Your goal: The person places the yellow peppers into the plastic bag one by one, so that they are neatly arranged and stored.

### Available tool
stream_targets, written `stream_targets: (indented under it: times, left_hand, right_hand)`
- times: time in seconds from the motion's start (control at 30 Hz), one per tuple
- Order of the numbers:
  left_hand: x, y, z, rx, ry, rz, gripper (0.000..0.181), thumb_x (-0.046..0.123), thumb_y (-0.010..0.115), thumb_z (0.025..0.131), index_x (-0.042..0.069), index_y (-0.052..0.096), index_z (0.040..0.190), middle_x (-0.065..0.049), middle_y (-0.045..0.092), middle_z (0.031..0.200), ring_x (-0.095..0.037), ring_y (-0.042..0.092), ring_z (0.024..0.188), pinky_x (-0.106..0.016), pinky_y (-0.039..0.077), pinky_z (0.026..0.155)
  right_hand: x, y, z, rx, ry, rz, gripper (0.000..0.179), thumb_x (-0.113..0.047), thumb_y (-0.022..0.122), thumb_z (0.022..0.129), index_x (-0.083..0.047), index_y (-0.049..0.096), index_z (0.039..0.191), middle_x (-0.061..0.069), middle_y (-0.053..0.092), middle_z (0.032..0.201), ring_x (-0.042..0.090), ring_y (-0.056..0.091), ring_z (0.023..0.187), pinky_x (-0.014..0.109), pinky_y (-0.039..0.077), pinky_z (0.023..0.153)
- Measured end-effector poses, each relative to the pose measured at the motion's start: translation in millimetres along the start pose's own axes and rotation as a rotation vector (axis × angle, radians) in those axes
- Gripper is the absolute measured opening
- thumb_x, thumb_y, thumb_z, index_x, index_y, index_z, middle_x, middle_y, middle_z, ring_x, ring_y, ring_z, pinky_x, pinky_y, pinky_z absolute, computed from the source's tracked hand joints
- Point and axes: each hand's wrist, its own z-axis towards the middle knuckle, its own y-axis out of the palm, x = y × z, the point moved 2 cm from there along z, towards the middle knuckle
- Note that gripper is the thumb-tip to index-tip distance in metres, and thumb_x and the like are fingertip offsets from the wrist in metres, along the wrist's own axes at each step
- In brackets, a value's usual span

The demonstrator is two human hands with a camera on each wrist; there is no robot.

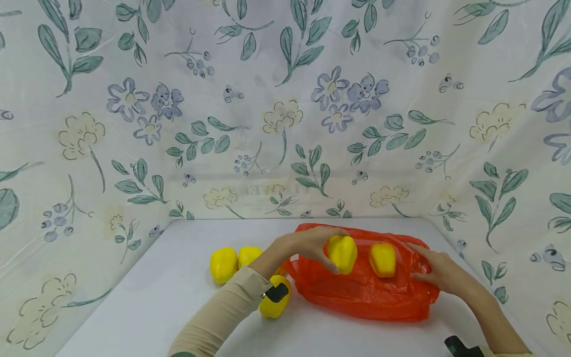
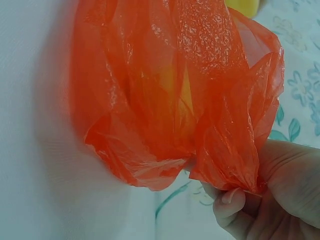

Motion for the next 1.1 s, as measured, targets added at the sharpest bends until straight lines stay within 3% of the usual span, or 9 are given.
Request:
stream_targets:
  times: [0.4, 0.67, 1.1]
  left_hand:
    - [-8.3, 20.8, 30.4, -0.033, -0.067, 0.025, 0.085, 0.051, 0.082, 0.073, 0.037, 0.039, 0.145, 0.014, 0.048, 0.142, -0.011, 0.043, 0.129, -0.036, 0.047, 0.106]
    - [-8.7, 25.3, 48.4, -0.03, -0.114, 0.053, 0.087, 0.052, 0.08, 0.075, 0.032, 0.037, 0.148, 0.01, 0.047, 0.147, -0.015, 0.042, 0.132, -0.039, 0.042, 0.111]
    - [-12.5, 39.0, 59.1, -0.01, -0.197, 0.033, 0.087, 0.052, 0.08, 0.075, 0.037, 0.034, 0.148, 0.01, 0.048, 0.144, -0.015, 0.042, 0.132, -0.041, 0.045, 0.108]
  right_hand:
    - [0.3, 0.5, -0.6, -0.007, 0.019, 0.019, 0.082, -0.022, 0.078, 0.081, 0.002, 0.035, 0.147, 0.02, 0.065, 0.114, 0.013, 0.062, 0.073, 0.027, 0.06, 0.064]
    - [0.4, 0.3, -0.1, 0.0, -0.002, 0.026, 0.082, -0.022, 0.079, 0.081, 0.002, 0.036, 0.147, 0.02, 0.065, 0.115, 0.013, 0.063, 0.074, 0.026, 0.06, 0.064]
    - [-0.4, 1.0, 0.7, -0.006, 0.002, 0.018, 0.08, -0.02, 0.078, 0.082, 0.003, 0.036, 0.146, 0.02, 0.065, 0.113, 0.013, 0.062, 0.073, 0.027, 0.06, 0.063]
